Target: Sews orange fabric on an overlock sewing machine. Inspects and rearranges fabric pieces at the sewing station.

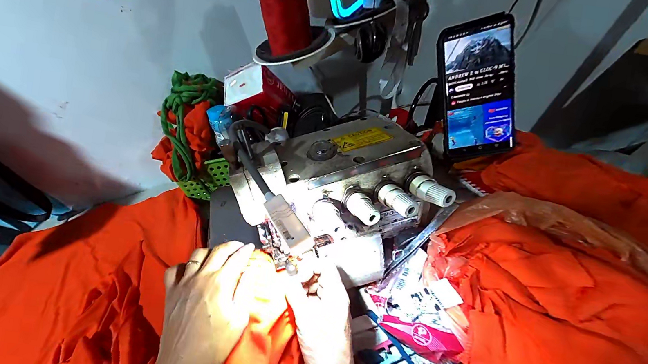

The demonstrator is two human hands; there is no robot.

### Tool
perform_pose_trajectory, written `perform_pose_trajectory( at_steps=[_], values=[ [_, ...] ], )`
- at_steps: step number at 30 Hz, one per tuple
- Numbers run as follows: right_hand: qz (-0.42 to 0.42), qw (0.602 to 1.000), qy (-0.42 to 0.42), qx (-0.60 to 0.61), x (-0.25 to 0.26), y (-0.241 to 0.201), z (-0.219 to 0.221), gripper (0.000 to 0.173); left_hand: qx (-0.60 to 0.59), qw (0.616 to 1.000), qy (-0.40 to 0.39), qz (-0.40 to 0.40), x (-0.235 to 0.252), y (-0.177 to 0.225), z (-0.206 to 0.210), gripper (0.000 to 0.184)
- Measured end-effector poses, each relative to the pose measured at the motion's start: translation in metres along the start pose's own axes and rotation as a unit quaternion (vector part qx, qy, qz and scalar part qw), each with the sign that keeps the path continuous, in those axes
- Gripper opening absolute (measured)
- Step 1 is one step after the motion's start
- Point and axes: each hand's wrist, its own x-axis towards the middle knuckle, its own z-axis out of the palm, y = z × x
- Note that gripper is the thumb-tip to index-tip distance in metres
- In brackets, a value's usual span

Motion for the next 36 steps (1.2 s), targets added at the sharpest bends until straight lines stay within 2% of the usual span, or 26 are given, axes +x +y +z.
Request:
perform_pose_trajectory(
  at_steps=[5, 9, 10, 11, 12, 13, 14, 15, 18, 20, 24, 27, 29, 33, 36],
  values=[
    [-0.001, 1.0, 0.018, 0.014, -0.003, -0.002, 0.002, 0.014, 0.024, 0.998, -0.063, 0.005, 0.007, 0.001, 0.004, 0.042],
    [0.012, 0.999, 0.046, -0.008, -0.003, -0.003, 0.009, 0.015, 0.034, 0.971, -0.227, -0.065, 0.04, 0.006, -0.003, 0.039],
    [0.013, 0.999, 0.05, -0.006, -0.003, -0.002, 0.01, 0.015, 0.028, 0.968, -0.241, -0.07, 0.045, 0.006, -0.003, 0.039],
    [0.014, 0.999, 0.048, -0.003, -0.003, -0.002, 0.01, 0.014, 0.018, 0.976, -0.211, -0.054, 0.045, 0.004, -0.002, 0.037],
    [0.013, 0.999, 0.046, -0.001, -0.003, -0.001, 0.01, 0.014, 0.008, 0.992, -0.128, -0.015, 0.04, 0.0, 0.003, 0.034],
    [0.015, 0.999, 0.045, 0.002, -0.003, -0.001, 0.01, 0.014, 0.004, 0.999, -0.012, 0.038, 0.035, -0.005, 0.011, 0.032],
    [0.017, 0.999, 0.043, 0.006, -0.003, -0.001, 0.009, 0.014, 0.003, 0.995, 0.07, 0.073, 0.03, -0.007, 0.014, 0.032],
    [0.018, 0.999, 0.042, 0.008, -0.003, -0.001, 0.01, 0.013, -0.007, 0.99, 0.107, 0.094, 0.025, -0.006, 0.013, 0.032],
    [0.002, 0.999, 0.041, -0.005, -0.002, 0.0, 0.01, 0.012, -0.005, 0.993, 0.054, 0.103, 0.008, 0.0, 0.001, 0.032],
    [-0.004, 0.999, 0.036, -0.002, -0.001, 0.0, 0.008, 0.014, 0.016, 0.995, 0.014, 0.096, 0.004, 0.005, -0.003, 0.038],
    [-0.003, 0.999, 0.03, 0.018, -0.003, -0.001, 0.006, 0.014, 0.034, 0.996, -0.019, 0.081, -0.003, 0.011, -0.01, 0.044],
    [-0.004, 0.999, 0.047, 0.02, -0.002, -0.002, 0.01, 0.014, -0.007, 0.996, -0.05, 0.067, 0.005, 0.008, -0.005, 0.043],
    [0.001, 0.998, 0.062, 0.01, -0.003, -0.002, 0.013, 0.013, -0.059, 0.995, -0.069, 0.045, 0.016, 0.004, 0.001, 0.036],
    [-0.001, 0.998, 0.063, 0.005, -0.004, 0.0, 0.012, 0.017, -0.136, 0.989, -0.023, 0.058, 0.018, -0.009, 0.01, 0.032],
    [-0.015, 0.998, 0.051, 0.015, -0.003, 0.001, 0.009, 0.018, -0.152, 0.98, 0.03, 0.126, 0.005, -0.021, 0.016, 0.035]
  ],
)
